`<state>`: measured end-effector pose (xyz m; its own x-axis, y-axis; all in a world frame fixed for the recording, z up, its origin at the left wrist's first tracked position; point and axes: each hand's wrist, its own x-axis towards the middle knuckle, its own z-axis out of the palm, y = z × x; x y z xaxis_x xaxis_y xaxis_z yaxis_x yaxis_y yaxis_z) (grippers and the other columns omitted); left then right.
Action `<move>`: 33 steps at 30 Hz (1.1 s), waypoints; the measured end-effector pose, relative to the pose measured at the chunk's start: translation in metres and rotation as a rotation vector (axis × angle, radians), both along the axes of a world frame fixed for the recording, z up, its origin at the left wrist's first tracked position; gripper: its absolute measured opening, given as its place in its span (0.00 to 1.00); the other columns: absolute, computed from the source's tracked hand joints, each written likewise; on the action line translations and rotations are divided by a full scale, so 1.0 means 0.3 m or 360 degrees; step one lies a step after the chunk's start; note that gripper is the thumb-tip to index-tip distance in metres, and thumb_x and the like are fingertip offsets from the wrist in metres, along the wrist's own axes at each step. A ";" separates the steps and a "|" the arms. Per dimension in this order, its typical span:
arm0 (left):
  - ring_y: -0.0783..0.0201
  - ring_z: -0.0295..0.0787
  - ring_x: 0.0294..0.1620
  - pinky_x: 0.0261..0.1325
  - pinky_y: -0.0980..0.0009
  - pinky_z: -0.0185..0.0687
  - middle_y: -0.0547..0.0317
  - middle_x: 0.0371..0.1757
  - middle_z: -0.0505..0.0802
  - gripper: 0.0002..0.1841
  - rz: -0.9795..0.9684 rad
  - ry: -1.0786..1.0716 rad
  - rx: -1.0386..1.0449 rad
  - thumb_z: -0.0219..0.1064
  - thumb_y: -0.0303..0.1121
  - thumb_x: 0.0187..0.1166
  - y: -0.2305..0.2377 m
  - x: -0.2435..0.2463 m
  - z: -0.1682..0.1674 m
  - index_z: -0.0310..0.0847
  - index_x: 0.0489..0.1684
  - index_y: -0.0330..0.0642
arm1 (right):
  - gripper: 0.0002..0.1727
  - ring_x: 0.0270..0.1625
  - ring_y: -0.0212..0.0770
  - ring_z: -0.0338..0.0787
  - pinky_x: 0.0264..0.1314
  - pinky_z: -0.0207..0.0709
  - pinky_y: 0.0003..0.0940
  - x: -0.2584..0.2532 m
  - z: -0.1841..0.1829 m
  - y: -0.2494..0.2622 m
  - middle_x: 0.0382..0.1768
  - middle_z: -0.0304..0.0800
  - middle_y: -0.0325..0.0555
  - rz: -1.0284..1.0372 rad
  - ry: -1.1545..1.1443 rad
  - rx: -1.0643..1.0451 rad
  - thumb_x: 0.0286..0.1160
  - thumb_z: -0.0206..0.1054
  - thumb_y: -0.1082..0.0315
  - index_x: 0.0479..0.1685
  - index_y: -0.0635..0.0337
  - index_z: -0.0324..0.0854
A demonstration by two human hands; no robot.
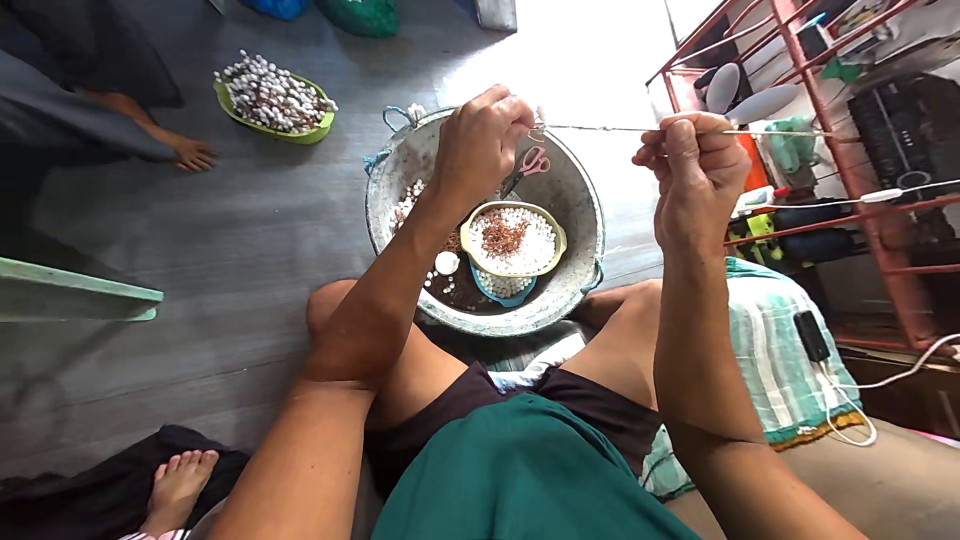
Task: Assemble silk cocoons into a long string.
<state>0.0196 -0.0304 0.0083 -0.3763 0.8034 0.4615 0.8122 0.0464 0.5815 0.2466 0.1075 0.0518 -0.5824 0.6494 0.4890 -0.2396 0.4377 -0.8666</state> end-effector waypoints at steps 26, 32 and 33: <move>0.67 0.88 0.30 0.29 0.73 0.85 0.56 0.40 0.93 0.04 -0.0412 -0.1537 0.0444 0.66 0.24 0.83 0.003 -0.049 -0.004 0.84 0.48 0.35 | 0.12 0.45 0.36 0.92 0.54 0.89 0.36 0.066 -0.078 -0.083 0.45 0.92 0.39 -0.0033 -0.0181 -0.0178 0.92 0.54 0.67 0.56 0.58 0.83; 0.65 0.88 0.36 0.35 0.73 0.86 0.55 0.42 0.91 0.06 -0.0497 -0.2096 0.0485 0.59 0.27 0.88 -0.011 -0.079 -0.023 0.84 0.48 0.39 | 0.14 0.48 0.39 0.93 0.57 0.90 0.38 0.084 -0.104 -0.106 0.50 0.92 0.43 0.0013 -0.0159 -0.0257 0.93 0.54 0.66 0.61 0.60 0.83; 0.65 0.88 0.37 0.35 0.73 0.85 0.55 0.42 0.91 0.07 -0.0485 -0.2109 0.0476 0.60 0.27 0.87 -0.009 -0.079 -0.029 0.84 0.48 0.39 | 0.14 0.48 0.39 0.93 0.57 0.89 0.38 0.087 -0.079 -0.102 0.50 0.92 0.42 0.0018 -0.0091 -0.0282 0.93 0.53 0.66 0.60 0.60 0.82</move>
<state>-0.0042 -0.0332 -0.0005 -0.4933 0.8670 0.0700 -0.3899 -0.2923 0.8732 0.2726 0.0768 0.0282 -0.6138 0.7156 0.3333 -0.1917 0.2744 -0.9423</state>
